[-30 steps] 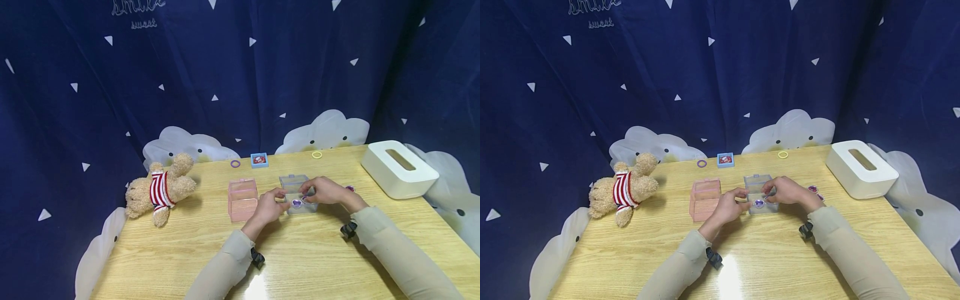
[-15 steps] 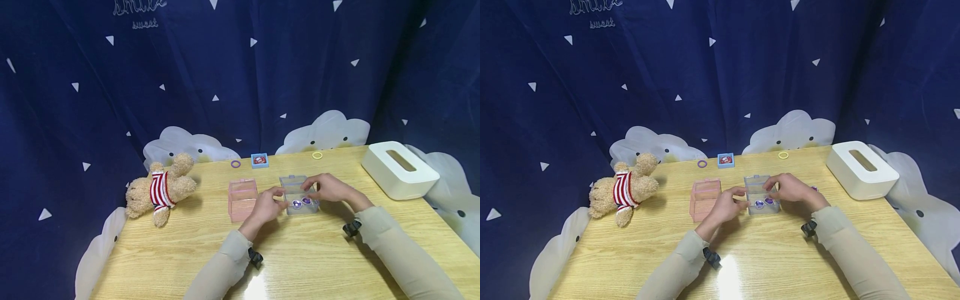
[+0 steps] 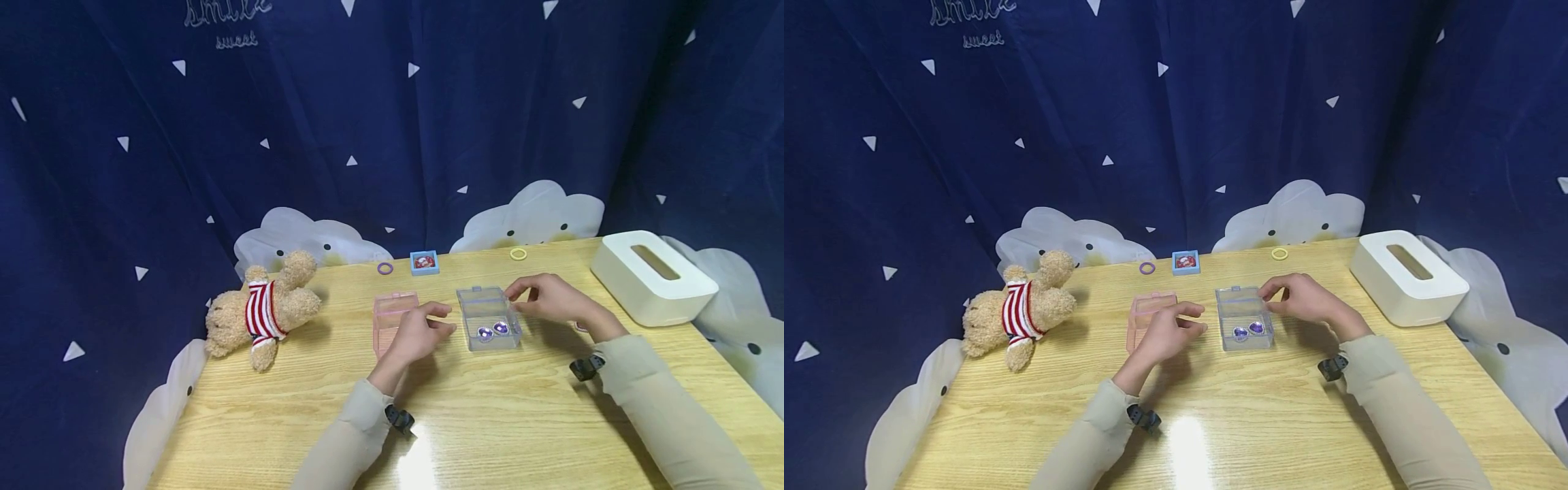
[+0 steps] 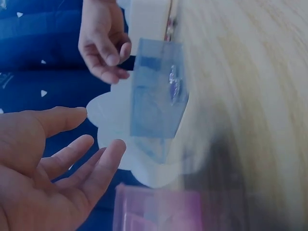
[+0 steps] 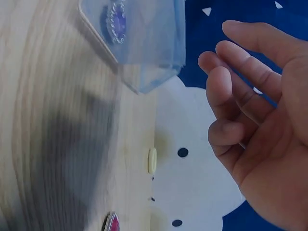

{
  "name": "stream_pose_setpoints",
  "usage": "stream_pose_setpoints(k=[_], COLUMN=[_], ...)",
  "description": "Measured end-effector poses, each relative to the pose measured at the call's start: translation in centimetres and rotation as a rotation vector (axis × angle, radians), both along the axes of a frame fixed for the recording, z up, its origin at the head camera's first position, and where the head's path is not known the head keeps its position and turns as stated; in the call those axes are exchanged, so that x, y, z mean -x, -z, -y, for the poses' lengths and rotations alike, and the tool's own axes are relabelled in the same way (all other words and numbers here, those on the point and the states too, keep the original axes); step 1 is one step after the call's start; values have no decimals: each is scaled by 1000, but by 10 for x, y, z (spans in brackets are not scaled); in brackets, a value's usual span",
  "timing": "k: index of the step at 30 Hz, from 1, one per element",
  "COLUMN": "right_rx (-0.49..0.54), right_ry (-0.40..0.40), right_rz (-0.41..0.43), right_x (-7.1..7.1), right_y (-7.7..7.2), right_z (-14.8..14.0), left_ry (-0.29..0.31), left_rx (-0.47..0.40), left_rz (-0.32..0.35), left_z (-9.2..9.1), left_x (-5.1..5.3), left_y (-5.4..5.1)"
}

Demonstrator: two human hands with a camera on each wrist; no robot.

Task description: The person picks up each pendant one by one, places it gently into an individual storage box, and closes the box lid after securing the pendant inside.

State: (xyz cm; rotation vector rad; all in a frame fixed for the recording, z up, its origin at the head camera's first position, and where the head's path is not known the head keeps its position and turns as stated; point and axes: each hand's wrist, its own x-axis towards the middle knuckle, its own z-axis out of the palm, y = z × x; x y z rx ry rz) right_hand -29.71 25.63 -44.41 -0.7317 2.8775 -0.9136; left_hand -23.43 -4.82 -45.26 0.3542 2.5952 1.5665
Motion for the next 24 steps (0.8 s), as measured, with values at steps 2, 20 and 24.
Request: stream_pose_setpoints(k=[2, 20, 24], right_rx=[-7, -24, -21], right_ry=[9, 125, 139], right_rz=[-11, -14, -10], right_x=[1, 0, 0], right_y=[0, 5, 8], right_z=[-6, -51, -58], left_ry=[-3, -21, -60], left_rx=[-1, -30, -26], left_rz=[-15, -120, -100], left_z=[6, 72, 86], left_x=[-1, -7, -8], left_y=[-2, -7, -7])
